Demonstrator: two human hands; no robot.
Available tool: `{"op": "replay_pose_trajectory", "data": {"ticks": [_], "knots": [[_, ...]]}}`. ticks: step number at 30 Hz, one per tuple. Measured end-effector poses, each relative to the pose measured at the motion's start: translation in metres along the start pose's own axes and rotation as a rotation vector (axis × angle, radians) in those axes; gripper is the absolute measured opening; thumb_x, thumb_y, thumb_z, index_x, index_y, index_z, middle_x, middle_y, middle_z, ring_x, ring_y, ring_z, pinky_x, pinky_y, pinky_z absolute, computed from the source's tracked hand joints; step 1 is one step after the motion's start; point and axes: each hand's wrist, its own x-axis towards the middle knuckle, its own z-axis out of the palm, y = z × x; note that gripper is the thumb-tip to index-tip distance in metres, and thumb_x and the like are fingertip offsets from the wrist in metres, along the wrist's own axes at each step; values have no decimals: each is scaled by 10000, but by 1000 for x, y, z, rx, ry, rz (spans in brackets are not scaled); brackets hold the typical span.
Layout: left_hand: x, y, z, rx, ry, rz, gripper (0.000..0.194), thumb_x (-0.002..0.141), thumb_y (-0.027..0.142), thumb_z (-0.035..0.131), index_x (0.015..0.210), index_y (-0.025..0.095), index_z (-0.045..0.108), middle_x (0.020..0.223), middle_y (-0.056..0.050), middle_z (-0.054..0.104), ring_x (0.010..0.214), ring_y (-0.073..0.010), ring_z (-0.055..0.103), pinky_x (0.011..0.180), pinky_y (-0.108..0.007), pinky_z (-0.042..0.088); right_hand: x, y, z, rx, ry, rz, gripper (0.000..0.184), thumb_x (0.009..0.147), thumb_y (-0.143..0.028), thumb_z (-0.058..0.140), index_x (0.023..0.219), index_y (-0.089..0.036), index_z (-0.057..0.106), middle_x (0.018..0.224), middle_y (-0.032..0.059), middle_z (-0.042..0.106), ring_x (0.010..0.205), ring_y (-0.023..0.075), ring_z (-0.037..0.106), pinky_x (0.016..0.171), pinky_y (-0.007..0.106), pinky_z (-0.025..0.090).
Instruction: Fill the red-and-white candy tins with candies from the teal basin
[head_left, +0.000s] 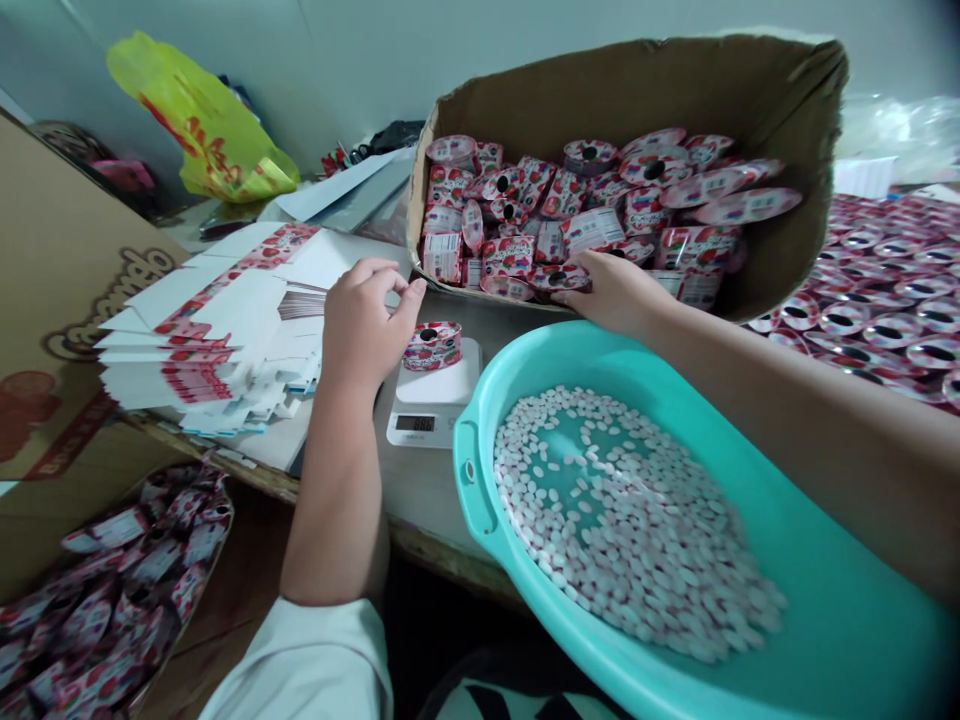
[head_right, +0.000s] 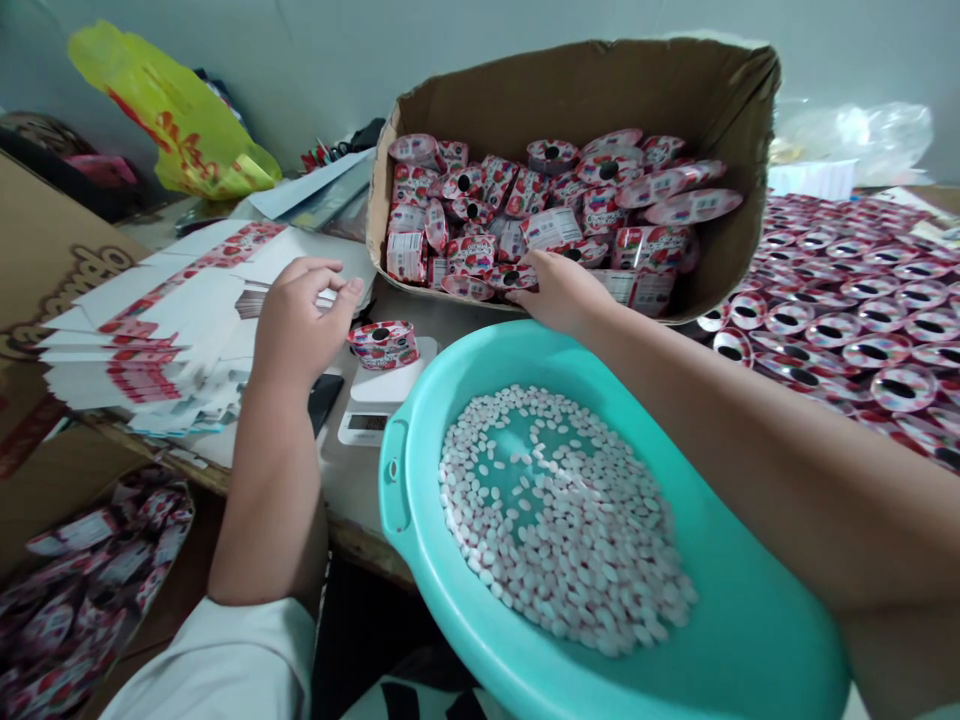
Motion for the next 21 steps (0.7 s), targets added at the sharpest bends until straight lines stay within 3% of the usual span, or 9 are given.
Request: {"op": "replay_pose_trajectory", "data": {"ticks": [6,10,13,18,21], "knots": [[0,3,-2,-54,-24,14,245,961,388,481,863,212,621,1181,-72,647,1136,-220,592,1058,-354,434,-1,-3,-3,18,-25,14,500,841,-432,610,1256,-155,587,1234,180,652,1115,376,613,884,469,506],[-1,5,-7,-99,-112,33,191,945,359,509,974,211,628,1086,-64,682,1059,-214,621,969,-338,479,-1,-3,-3,17,-21,2,503,853,-450,603,1260,-156,588,1230,183,656,1123,378,611,898,482,507],[-2,3,-7,-123,-160,6,260,921,381,545,1098,205,620,1156,-79,675,1104,-229,618,974,-352,482,0,-1,-2,18,-17,-4,556,854,-475,605,1310,-159,567,1276,182,640,1157,380,598,920,492,505],[-1,-12,4,-85,-461,-85,723,757,443,710,1398,203,475,1410,-130,565,1247,-284,567,1032,-384,461,3,0,0,40,-15,-12,564,858,-482,599,1327,-171,562,1306,176,629,1181,377,587,942,498,501],[1,-18,12,-17,-615,-107,496,757,369,665,1229,221,624,1222,-100,692,1065,-279,660,899,-363,511,2,-2,-1,44,-23,-2,539,861,-462,604,1307,-162,568,1314,185,621,1198,377,577,969,499,488]]}}
